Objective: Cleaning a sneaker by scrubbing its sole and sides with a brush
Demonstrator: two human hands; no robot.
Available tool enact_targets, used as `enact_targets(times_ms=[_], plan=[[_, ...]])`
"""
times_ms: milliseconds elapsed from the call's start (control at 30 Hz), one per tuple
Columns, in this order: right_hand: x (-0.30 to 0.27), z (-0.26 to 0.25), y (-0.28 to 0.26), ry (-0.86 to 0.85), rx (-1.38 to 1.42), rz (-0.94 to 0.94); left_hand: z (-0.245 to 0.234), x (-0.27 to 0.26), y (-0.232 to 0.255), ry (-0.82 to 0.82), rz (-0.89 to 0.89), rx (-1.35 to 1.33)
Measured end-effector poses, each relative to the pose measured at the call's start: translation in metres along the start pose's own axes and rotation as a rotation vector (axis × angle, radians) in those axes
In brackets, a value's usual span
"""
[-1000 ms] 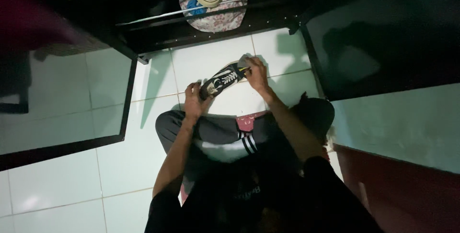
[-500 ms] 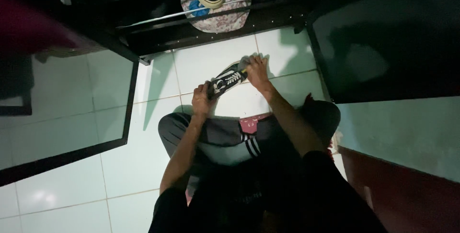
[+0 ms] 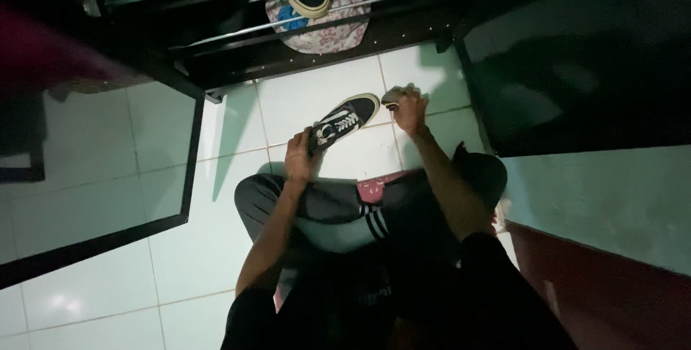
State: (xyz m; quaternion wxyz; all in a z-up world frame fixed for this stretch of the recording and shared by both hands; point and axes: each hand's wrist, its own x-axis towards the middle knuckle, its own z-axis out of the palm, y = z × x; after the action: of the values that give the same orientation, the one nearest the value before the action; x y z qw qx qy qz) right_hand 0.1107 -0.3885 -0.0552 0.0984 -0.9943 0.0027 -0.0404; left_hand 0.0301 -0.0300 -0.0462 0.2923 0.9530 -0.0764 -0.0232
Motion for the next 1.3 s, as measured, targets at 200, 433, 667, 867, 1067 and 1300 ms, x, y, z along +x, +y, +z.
enact_targets(times_ms=[200,433,667,867,1067,1300], plan=[[0.000,0.033,-0.005,0.052,0.304,0.042,0.007,-0.013,-0.013,0.063,0.048,-0.121],[-0.021,0.033,-0.036,0.143,0.508,0.138,-0.022,-0.001,-0.010,0.139,-0.014,-0.300],[-0.031,0.002,-0.063,0.170,0.678,0.217,-0.045,0.028,0.023,0.176,-0.163,-0.492],[-0.044,-0.001,-0.104,0.238,0.785,0.261,-0.062,0.039,0.058,0.252,-0.235,-0.453],[-0.064,-0.055,-0.168,0.228,0.982,0.042,-0.064,0.035,0.073,0.331,-0.252,-0.367],[-0.056,-0.053,-0.155,0.328,0.566,-0.461,-0.056,0.030,0.045,0.255,-0.236,-0.377]])
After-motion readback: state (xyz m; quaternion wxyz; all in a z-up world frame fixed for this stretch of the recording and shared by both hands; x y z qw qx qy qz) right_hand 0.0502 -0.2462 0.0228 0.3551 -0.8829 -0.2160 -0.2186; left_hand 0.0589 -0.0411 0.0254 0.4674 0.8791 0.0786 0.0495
